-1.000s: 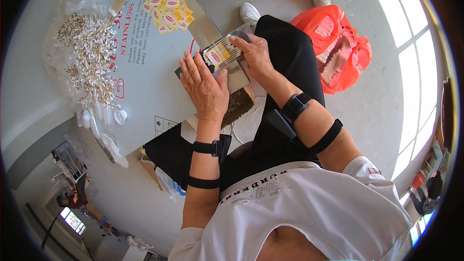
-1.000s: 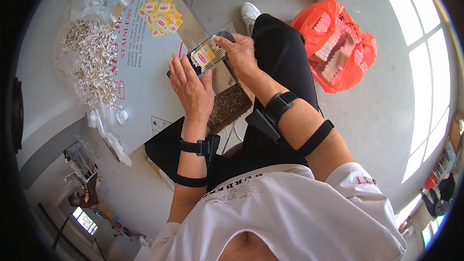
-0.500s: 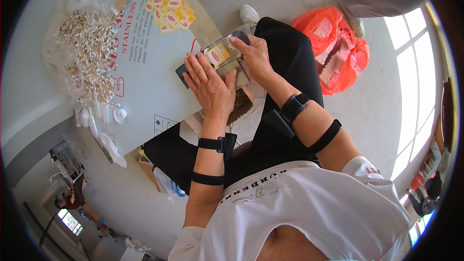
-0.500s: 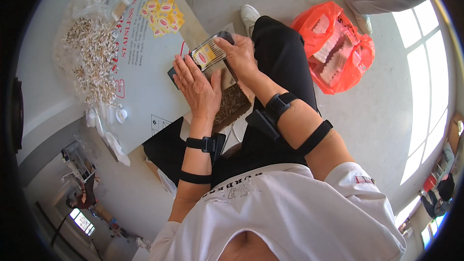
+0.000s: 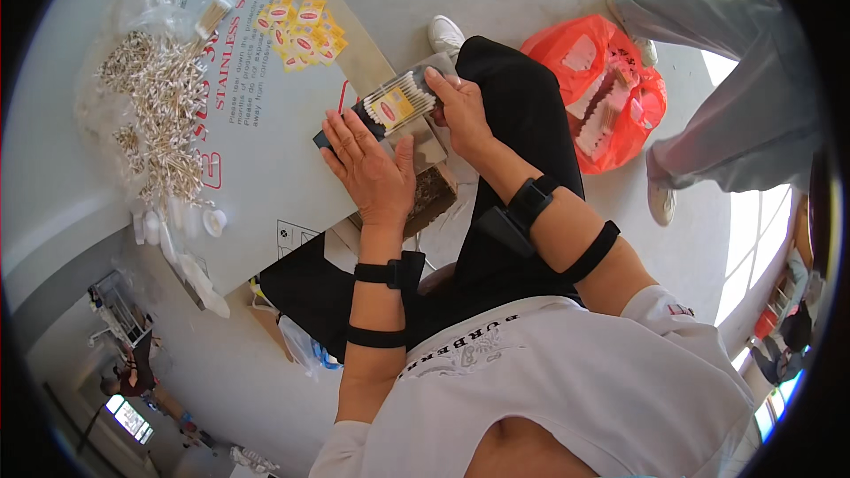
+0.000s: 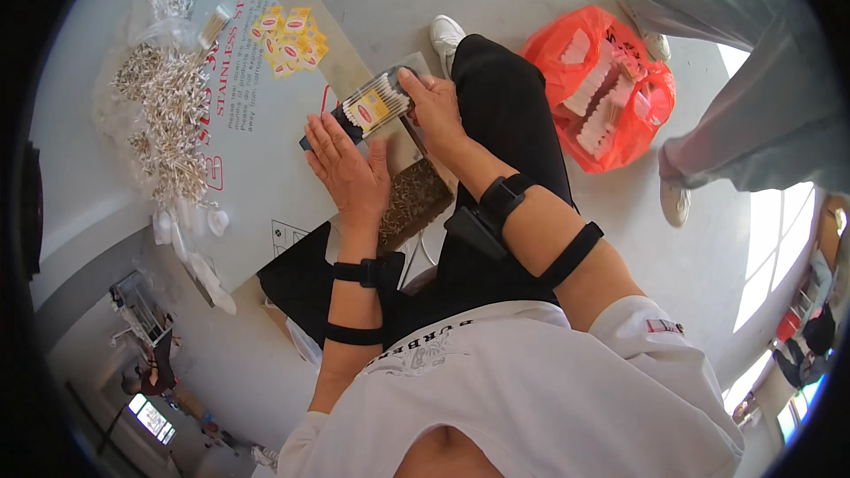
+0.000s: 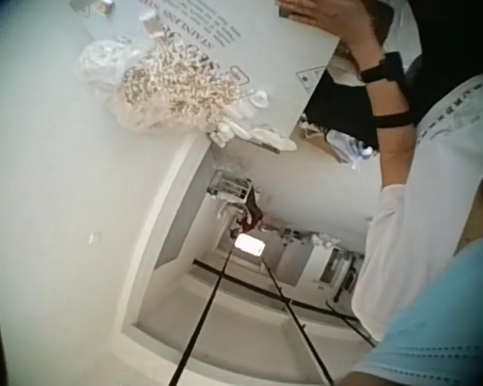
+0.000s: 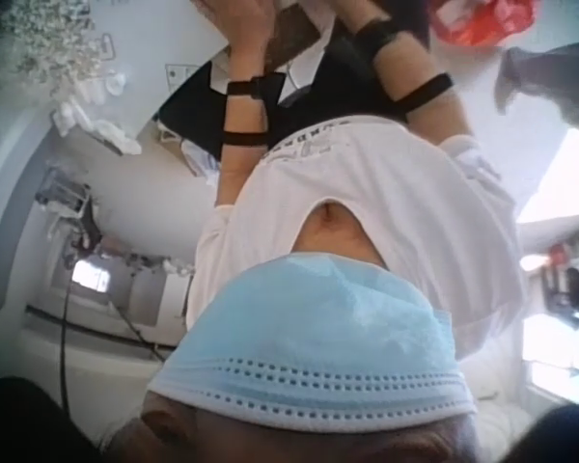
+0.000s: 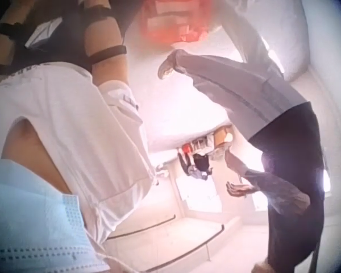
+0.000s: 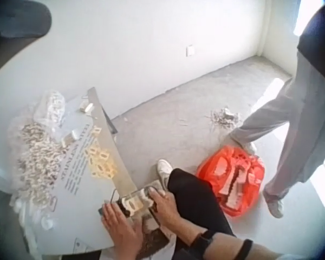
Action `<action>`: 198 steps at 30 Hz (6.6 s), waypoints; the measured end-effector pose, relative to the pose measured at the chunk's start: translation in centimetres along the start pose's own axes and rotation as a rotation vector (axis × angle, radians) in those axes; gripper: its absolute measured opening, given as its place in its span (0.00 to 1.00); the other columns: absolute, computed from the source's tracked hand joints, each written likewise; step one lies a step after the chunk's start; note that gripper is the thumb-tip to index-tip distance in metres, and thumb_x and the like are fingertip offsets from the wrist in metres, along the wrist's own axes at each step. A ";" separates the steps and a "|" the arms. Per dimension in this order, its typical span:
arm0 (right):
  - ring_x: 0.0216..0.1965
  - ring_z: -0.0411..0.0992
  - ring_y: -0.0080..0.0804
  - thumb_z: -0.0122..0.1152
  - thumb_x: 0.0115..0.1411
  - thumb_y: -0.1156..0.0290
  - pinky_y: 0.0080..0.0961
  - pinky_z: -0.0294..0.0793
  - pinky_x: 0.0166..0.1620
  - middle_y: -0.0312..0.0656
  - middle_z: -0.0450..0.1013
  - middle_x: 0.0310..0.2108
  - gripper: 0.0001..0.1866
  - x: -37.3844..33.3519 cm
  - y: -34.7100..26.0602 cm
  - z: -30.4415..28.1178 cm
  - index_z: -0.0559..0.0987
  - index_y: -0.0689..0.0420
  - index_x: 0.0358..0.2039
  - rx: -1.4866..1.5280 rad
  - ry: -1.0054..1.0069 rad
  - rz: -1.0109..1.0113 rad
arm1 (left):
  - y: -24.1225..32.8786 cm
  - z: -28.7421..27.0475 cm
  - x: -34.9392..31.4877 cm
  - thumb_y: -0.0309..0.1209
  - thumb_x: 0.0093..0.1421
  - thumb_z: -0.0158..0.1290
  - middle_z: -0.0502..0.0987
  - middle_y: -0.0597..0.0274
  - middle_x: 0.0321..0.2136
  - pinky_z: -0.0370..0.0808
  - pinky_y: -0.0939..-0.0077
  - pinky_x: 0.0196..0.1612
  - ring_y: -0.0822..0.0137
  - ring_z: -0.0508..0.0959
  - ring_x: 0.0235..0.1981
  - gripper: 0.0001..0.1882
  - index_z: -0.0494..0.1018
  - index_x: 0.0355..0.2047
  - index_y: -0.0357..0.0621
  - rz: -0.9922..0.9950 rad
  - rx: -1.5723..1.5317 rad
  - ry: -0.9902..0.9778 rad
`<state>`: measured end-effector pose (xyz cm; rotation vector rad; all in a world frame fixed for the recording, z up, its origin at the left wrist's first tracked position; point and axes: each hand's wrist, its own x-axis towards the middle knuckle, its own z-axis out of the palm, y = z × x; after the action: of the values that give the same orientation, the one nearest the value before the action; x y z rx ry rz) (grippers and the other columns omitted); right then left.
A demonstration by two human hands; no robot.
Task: The recorder is counting and arranging cotton swabs into small plastic containers and sealing them with stickers.
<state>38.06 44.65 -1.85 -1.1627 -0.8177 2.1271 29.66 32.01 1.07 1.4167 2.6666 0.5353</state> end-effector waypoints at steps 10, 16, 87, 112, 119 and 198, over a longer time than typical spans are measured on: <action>0.21 0.60 0.14 0.64 0.61 0.55 0.20 0.60 0.24 0.27 0.67 0.17 0.18 -0.2 0.9 0.9 0.79 0.58 0.23 -0.068 0.038 -0.093 | 0.8 0.6 0.5 0.59 0.63 0.42 0.43 0.39 0.69 0.38 0.38 0.66 0.45 0.41 0.71 0.47 0.44 0.68 0.32 -0.009 0.148 -0.058; 0.19 0.60 0.14 0.61 0.62 0.55 0.18 0.59 0.23 0.28 0.69 0.18 0.17 1.0 -0.1 -0.4 0.78 0.55 0.25 0.024 0.006 0.062 | 1.2 0.4 0.8 0.59 0.63 0.42 0.43 0.39 0.69 0.38 0.39 0.67 0.44 0.41 0.71 0.47 0.44 0.68 0.33 -0.007 0.191 -0.079; 0.22 0.65 0.19 0.68 0.56 0.74 0.15 0.61 0.23 0.35 0.72 0.22 0.13 -0.2 -1.8 -2.7 0.72 0.54 0.20 0.057 -0.101 0.225 | 2.3 0.0 -2.0 0.56 0.64 0.44 0.40 0.40 0.69 0.37 0.43 0.68 0.46 0.38 0.71 0.47 0.43 0.68 0.31 -0.026 0.110 -0.115; 0.17 0.59 0.12 0.67 0.58 0.66 0.13 0.56 0.21 0.26 0.69 0.18 0.14 1.6 -1.6 -0.9 0.76 0.52 0.18 -0.140 -0.076 -0.011 | 1.9 0.2 1.0 0.55 0.64 0.43 0.44 0.42 0.69 0.39 0.43 0.68 0.49 0.44 0.71 0.45 0.43 0.69 0.36 0.102 0.098 -0.119; 0.20 0.64 0.13 0.67 0.57 0.69 0.16 0.62 0.24 0.28 0.72 0.18 0.09 2.3 -1.3 0.1 0.81 0.59 0.22 -0.101 -0.042 -0.062 | 2.2 0.5 1.0 0.55 0.64 0.44 0.45 0.42 0.69 0.41 0.43 0.68 0.49 0.45 0.71 0.45 0.43 0.68 0.35 0.093 0.101 -0.102; 0.20 0.63 0.22 0.64 0.60 0.59 0.29 0.68 0.27 0.44 0.71 0.17 0.18 1.9 0.8 0.9 0.80 0.64 0.28 -0.501 0.108 -0.344 | 0.9 0.6 0.5 0.56 0.64 0.44 0.46 0.41 0.68 0.40 0.40 0.66 0.45 0.43 0.70 0.45 0.45 0.68 0.35 -0.005 0.118 0.002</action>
<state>36.32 45.32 -3.01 -1.2526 -1.4383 1.6092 30.22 32.99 0.83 1.4387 2.7440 0.3847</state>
